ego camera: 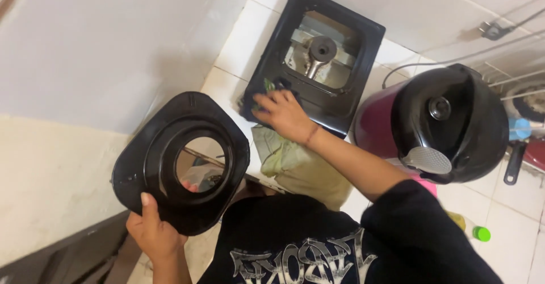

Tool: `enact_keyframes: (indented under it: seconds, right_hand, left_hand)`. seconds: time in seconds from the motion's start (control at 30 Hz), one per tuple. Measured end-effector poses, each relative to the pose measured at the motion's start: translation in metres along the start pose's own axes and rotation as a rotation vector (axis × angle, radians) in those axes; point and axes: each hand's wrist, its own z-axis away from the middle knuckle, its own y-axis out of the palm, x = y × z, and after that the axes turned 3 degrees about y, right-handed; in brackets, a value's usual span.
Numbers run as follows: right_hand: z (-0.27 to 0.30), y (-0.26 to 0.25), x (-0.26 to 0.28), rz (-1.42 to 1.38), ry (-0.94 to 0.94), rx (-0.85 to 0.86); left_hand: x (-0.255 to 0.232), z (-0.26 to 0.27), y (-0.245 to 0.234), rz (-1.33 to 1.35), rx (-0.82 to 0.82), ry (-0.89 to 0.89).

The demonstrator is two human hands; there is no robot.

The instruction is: Wiping and cleaning a portable gas stove, a rice cooker, and the kitchen counter using cloths.

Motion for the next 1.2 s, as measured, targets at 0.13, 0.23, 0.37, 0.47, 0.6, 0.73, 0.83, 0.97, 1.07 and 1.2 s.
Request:
enact_keyframes:
  seconds: [0.13,0.23,0.37,0.47,0.6,0.73,0.83,0.97,1.07,1.2]
  right_hand:
    - [0.007,0.003,0.03,0.244,-0.131,0.49]
    - [-0.007,0.026,0.029,0.224,-0.127,0.491]
    - [-0.024,0.045,0.031,0.169,-0.132,0.006]
    - [-0.008,0.038,0.031,0.181,-0.152,0.084]
    - [0.015,0.021,0.026,0.214,-0.191,0.405]
    - [-0.008,0.046,0.025,0.184,-0.165,0.428]
    - [-0.027,0.059,0.018,0.098,-0.149,0.056]
    - [-0.012,0.016,0.008,0.003,0.023,-0.023]
    - [0.021,-0.014,0.004,0.078,0.036,0.024]
    - [0.041,-0.033,0.01,0.127,-0.025,0.15]
  left_hand:
    - [-0.003,0.005,0.001,0.029,0.001,0.012]
    - [-0.001,0.009,-0.001,0.033,-0.001,0.032]
    - [-0.001,0.017,0.0,0.017,0.004,0.033]
    - [-0.004,0.027,-0.006,0.015,-0.011,0.029]
    - [-0.003,0.042,-0.011,0.065,-0.102,-0.034]
    - [0.002,0.053,-0.014,0.059,-0.082,-0.014]
    - [0.004,0.057,-0.014,0.064,-0.081,0.008]
    - [-0.001,0.063,-0.011,0.085,-0.076,0.0]
    - [-0.001,0.067,-0.007,0.103,-0.099,-0.006]
    - [0.002,0.072,-0.007,0.059,-0.066,-0.008]
